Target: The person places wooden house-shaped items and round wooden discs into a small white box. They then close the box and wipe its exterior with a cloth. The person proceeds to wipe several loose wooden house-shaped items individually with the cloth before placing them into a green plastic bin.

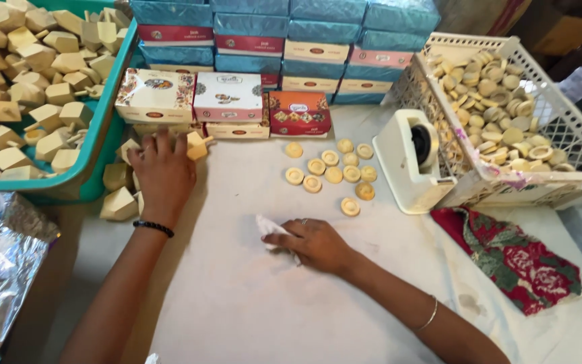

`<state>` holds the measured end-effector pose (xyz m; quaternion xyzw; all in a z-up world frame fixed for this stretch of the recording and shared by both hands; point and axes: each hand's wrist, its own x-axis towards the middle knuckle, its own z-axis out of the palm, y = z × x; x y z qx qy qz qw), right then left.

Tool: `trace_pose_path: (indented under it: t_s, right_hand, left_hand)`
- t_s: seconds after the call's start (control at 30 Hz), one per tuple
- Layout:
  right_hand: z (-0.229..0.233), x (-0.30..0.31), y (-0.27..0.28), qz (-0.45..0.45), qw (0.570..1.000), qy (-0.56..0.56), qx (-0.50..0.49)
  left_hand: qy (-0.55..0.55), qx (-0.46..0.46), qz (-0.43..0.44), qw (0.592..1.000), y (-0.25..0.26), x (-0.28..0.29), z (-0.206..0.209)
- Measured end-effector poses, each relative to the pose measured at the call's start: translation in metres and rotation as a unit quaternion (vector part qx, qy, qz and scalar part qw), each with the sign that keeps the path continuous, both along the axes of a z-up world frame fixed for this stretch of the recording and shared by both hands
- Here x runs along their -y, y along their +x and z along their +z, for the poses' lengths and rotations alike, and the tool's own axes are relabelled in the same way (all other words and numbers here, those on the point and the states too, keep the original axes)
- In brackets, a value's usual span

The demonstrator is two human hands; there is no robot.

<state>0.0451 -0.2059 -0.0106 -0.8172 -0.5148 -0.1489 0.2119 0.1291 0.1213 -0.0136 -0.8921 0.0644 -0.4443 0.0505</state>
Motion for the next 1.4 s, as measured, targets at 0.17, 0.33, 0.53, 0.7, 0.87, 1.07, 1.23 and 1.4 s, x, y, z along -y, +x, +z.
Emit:
trace_pose_path:
  t_s: [0.17,0.33,0.53,0.7,0.87,1.07,1.23,1.4]
  right_hand:
    - [0.001,-0.003,0.000,0.010,1.000,0.000,-0.024]
    - [-0.001,-0.002,0.001,-0.006,0.999,0.003,-0.038]
    - [-0.012,0.001,0.004,-0.015,0.999,-0.023,-0.035]
    - [-0.002,0.001,0.002,0.004,0.999,-0.021,-0.050]
    - [0.006,0.000,0.001,0.022,0.997,0.013,-0.068]
    - [0.006,-0.001,0.002,0.009,0.994,0.036,-0.102]
    - [0.010,-0.003,0.005,0.007,0.995,0.030,-0.094]
    - [0.008,-0.003,0.003,-0.004,0.993,0.002,-0.120]
  left_hand:
    - [0.029,-0.098,0.126,0.987,0.006,0.002,-0.023]
    - [0.049,-0.133,0.135,0.981,0.020,-0.004,-0.033]
    - [0.127,-0.060,0.085,0.986,0.012,-0.014,-0.005]
    - [0.165,-0.012,0.083,0.983,0.025,-0.027,0.021]
    - [0.095,-0.019,0.116,0.989,0.073,-0.088,0.035]
    - [-0.337,-0.217,0.151,0.903,0.100,-0.160,0.050]
    - [-0.387,-0.496,0.264,0.731,0.146,-0.237,-0.020]
    - [-0.544,-0.374,0.289,0.693,0.115,-0.192,0.020]
